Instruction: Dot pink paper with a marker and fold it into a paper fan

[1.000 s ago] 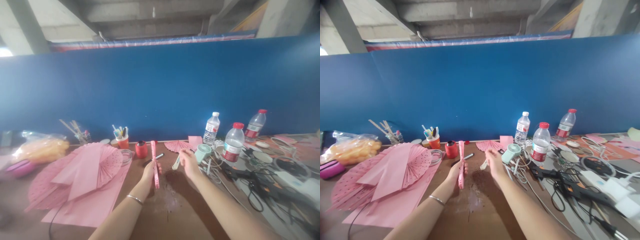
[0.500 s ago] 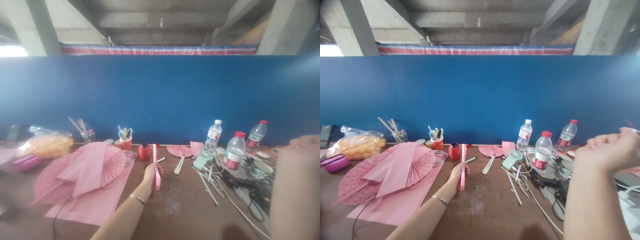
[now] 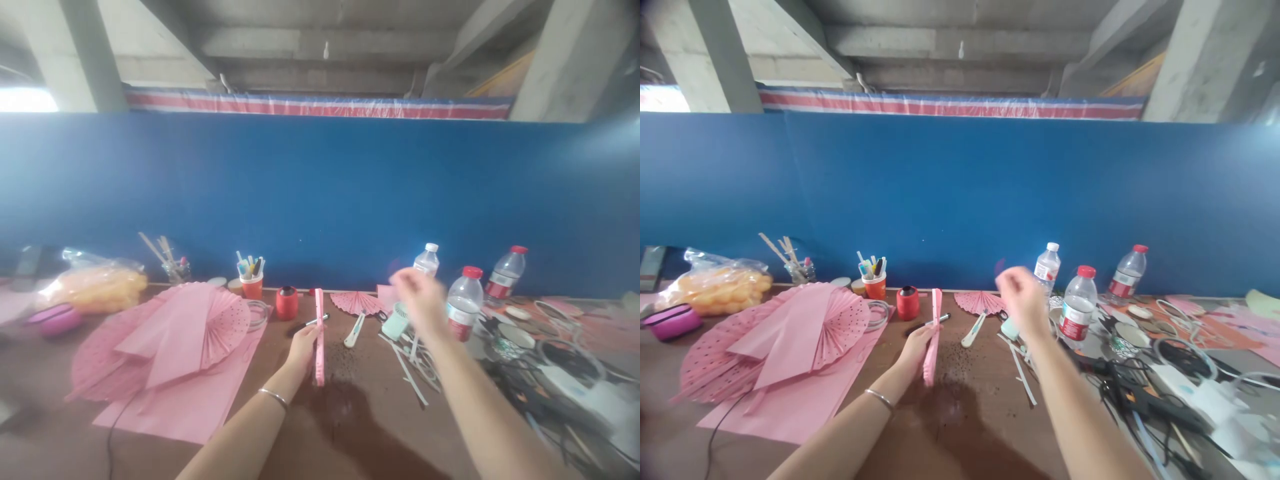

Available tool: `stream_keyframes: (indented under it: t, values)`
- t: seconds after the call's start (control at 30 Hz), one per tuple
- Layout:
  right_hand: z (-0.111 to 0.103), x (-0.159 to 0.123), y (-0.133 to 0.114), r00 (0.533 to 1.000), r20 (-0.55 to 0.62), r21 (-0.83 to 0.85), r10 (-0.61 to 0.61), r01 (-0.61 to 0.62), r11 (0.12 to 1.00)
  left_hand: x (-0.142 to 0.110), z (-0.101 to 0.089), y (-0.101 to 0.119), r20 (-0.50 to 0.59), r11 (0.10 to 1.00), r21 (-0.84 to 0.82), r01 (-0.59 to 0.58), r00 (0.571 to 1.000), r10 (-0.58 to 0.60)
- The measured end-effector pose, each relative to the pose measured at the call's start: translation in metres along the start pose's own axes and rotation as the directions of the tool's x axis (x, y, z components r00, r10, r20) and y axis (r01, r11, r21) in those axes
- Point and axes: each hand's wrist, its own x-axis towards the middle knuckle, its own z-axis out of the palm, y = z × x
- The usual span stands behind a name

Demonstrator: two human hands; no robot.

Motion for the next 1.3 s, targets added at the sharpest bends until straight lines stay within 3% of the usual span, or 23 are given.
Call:
stream_keyframes:
  t: [0.07, 0.13, 0.2, 0.27, 0.4, 0.77, 1.13, 1.3]
  values:
    - [0.042, -0.014, 0.014, 0.985, 0.168, 0.006, 0.037, -0.039, 0.999, -0.002, 0.003, 0.0, 0.03, 0.998, 0.037, -0.042, 0.999, 0.041]
    - [0.078, -0.033, 0.03, 0.941, 0.303, 0.034, 0.15, -0.168, 0.985, -0.001, 0.005, -0.002, 0.038, 0.995, 0.073, -0.073, 0.997, 0.07]
    - [0.101, -0.05, 0.044, 0.911, 0.35, 0.11, 0.219, -0.272, 0.956, 0.0, 0.006, -0.008, 0.01, 0.99, 0.109, -0.086, 0.996, 0.086]
    - [0.111, -0.061, 0.053, 0.894, 0.39, 0.206, 0.223, -0.32, 0.925, 0.001, 0.006, -0.015, -0.023, 0.981, 0.158, -0.115, 0.993, 0.12]
    - [0.113, -0.067, 0.058, 0.89, 0.396, 0.305, 0.226, -0.359, 0.882, 0.001, 0.007, -0.021, 0.021, 0.957, 0.233, -0.171, 0.985, 0.171]
    - [0.119, -0.069, 0.069, 0.891, 0.314, 0.058, 0.329, -0.364, 0.929, 0.003, 0.01, -0.018, 0.052, 0.981, 0.137, -0.137, 0.99, 0.131]
    - [0.113, -0.067, 0.065, 0.886, 0.327, 0.067, 0.328, -0.368, 0.928, 0.002, 0.008, -0.016, 0.123, 0.981, 0.078, -0.179, 0.978, 0.168]
    - [0.112, -0.063, 0.069, 0.86, 0.357, 0.073, 0.366, -0.416, 0.906, 0.003, 0.007, -0.015, 0.147, 0.978, 0.077, -0.193, 0.973, 0.181]
